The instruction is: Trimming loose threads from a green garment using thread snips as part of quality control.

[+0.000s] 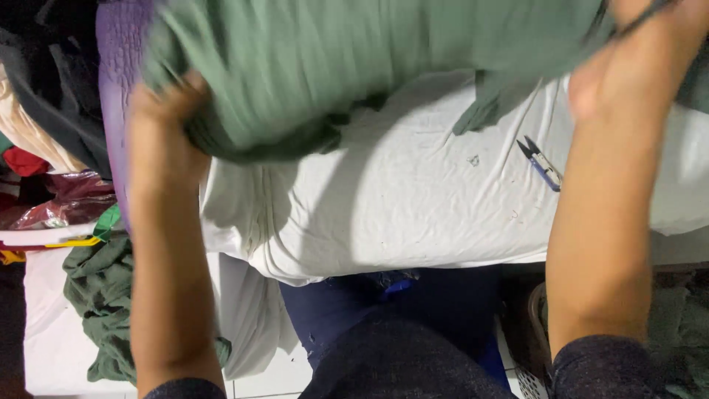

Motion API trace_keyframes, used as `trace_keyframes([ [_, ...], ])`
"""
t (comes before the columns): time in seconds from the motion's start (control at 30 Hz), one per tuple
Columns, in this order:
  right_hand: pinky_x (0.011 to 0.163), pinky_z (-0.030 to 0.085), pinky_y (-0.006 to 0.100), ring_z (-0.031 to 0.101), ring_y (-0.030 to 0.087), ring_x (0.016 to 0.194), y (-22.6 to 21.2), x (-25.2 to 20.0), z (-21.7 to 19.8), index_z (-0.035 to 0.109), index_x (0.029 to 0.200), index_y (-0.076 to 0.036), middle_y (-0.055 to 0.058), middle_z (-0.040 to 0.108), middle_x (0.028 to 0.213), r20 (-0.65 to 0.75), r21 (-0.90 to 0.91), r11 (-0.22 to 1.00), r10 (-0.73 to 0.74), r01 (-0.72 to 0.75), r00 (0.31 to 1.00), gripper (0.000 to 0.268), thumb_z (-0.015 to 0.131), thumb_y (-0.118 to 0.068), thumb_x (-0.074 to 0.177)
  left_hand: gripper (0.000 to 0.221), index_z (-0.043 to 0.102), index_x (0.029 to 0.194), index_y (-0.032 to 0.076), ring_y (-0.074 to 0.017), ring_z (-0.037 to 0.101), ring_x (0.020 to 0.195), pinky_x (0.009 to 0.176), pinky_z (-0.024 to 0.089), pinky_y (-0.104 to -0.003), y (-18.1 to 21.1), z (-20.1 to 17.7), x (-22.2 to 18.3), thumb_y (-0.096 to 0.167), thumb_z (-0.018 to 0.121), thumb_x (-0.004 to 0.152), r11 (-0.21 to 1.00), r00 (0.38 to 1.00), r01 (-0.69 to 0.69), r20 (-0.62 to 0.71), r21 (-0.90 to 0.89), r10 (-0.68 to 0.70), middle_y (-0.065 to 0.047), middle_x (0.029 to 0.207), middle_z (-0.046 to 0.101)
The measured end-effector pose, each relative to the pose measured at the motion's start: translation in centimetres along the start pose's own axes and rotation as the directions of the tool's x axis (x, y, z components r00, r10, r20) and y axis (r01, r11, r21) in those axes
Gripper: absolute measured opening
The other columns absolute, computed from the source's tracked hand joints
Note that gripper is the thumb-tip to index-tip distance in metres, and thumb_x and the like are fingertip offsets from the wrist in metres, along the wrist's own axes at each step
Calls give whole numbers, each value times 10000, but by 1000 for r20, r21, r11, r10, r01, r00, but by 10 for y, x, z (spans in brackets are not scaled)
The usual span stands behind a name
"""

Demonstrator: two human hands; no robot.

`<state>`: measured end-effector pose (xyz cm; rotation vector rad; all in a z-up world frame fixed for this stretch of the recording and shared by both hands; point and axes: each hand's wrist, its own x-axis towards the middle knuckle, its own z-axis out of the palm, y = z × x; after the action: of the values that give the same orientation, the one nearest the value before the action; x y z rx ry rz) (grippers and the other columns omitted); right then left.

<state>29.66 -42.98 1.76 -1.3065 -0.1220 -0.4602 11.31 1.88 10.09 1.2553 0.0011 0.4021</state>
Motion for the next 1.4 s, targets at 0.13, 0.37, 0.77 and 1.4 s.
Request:
trace_keyframes([
  [0.13, 926, 385, 285, 426, 104, 1053, -9, -105, -19, 488, 1191, -163, -23, 420, 1121, -32, -175, 971, 163, -166, 986, 432, 726, 2, 869, 329, 700, 1198, 104, -162, 717, 1004, 879, 562, -272, -61, -27, -66, 177, 685, 877, 762, 826, 552, -350, 339, -442, -24, 1121, 746],
  [0.37, 944, 444, 306, 402, 129, 952, 11, -194, -77, 388, 1021, -114, 19, 388, 1061, -40, -386, 840, 398, -382, 917, 325, 608, 82, 883, 224, 670, 1137, 47, -152, 598, 989, 863, 485, -298, -96, -62, -135, 139, 552, 969, 536, 741, 665, -369, 521, -561, -31, 1036, 667],
  [0.77, 887, 560, 516, 640, 462, 1153, 33, -202, -49, 554, 1299, 8, 296, 662, 1184, -108, -809, 499, 394, -311, 913, 577, 886, -227, 890, 497, 491, 1435, 116, -357, 743, 724, 651, 585, -471, -134, -59, -156, 131, 714, 991, 183, 922, 243, -286, 952, 261, -157, 813, 754],
  [1.4, 715, 573, 456, 720, 388, 903, 63, -202, -43, 554, 1166, 10, 261, 690, 1004, -69, -769, 607, 230, -199, 971, 433, 874, -88, 892, 284, 629, 1260, 183, -351, 705, 630, 642, 562, -447, -152, -88, -184, 210, 704, 988, -18, 901, 269, -245, 963, 357, -23, 735, 729],
])
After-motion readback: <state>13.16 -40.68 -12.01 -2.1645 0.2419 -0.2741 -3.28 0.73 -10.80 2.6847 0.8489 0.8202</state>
